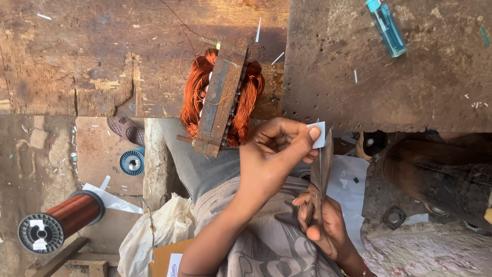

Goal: The person winds orange copper wire around a rectangular wooden block with slots. They use their hands to wrap the wire tightly and insert small white paper strips into the slots to separate the layers of wire.

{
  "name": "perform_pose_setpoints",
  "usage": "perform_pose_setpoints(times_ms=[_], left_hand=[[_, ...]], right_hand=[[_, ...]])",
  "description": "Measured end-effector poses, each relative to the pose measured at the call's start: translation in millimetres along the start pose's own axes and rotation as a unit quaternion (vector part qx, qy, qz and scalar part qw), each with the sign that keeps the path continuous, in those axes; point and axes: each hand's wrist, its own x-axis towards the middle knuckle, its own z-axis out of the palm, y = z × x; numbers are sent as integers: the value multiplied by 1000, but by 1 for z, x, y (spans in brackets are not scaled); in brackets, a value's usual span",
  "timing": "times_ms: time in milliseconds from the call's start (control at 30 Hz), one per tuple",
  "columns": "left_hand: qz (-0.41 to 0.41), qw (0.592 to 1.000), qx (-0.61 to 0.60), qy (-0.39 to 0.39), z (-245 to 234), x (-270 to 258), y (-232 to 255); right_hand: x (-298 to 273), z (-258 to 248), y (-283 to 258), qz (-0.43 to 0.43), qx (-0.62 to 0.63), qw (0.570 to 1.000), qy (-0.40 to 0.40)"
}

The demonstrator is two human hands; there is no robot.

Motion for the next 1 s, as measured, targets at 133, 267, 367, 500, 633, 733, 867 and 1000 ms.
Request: perform_pose_setpoints(times_ms=[133, 267, 367, 500, 633, 733, 867, 1000], left_hand=[[12, 1000, -2, 9, 2, -1, -2], [-6, 1000, -4, 27, 3, -1, -3], [-5, 1000, 1, 22, 2, -2, -3], [13, 1000, 2, 18, 4, -3, -2], [15, 1000, 7, 21, 5, -2, -1], [17, 1000, 10, 15, 6, 0, -1], [26, 999, 19, 6, 5, 1, -1], [32, 999, 17, -2, 5, 3, -3]], right_hand=[[4, 1, -1, -14, -22, 1000, 5], [7, 4, -2, -18, -28, 999, 12], [8, 5, -1, -28, -29, 999, 9], [10, 7, 1, -48, -25, 999, 1], [11, 6, 2, -49, -19, 999, -7], [10, 6, 3, -45, -22, 999, -4], [8, 4, 2, -56, -82, 995, 7], [6, 4, 1, -57, -125, 990, 24]])
